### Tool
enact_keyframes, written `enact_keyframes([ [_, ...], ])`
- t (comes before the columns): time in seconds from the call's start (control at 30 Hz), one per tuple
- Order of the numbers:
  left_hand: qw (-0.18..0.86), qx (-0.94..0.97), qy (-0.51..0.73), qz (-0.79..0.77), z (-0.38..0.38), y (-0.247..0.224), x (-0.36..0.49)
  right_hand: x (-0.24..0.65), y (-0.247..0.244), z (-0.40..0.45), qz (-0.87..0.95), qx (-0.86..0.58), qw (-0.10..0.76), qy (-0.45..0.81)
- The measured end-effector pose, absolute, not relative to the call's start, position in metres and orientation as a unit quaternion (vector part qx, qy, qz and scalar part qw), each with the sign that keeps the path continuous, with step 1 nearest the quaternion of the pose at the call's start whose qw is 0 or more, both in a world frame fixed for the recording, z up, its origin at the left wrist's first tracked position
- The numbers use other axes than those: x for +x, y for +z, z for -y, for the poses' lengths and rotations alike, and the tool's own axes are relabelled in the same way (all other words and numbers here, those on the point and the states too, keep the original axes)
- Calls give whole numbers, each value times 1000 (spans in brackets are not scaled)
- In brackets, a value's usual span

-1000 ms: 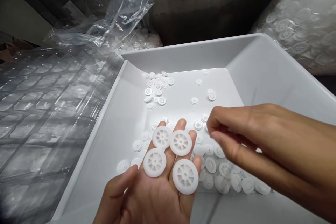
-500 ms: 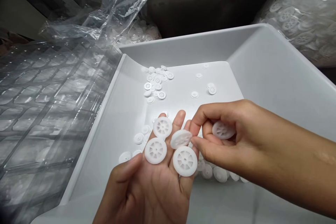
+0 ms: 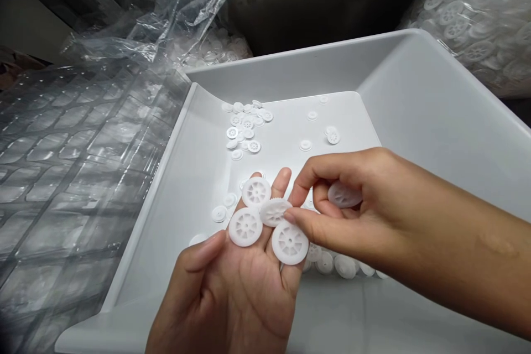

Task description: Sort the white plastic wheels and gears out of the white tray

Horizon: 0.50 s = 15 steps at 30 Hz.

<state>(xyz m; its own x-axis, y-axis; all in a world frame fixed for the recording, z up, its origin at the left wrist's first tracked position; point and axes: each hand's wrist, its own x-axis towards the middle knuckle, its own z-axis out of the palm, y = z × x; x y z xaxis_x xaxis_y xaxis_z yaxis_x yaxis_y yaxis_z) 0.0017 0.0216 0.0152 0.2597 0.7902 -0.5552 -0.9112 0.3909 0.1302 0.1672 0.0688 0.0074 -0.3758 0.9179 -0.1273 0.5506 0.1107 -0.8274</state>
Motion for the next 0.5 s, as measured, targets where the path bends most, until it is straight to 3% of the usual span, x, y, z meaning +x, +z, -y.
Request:
enact_keyframes([
  [0.3,789,-84,537,-288,-22,19,4,174,11,-70,741,-494,211,404],
  [0.5,775,-53,559,-290,-22,14,4,183,5,-67,750,-513,128,398],
])
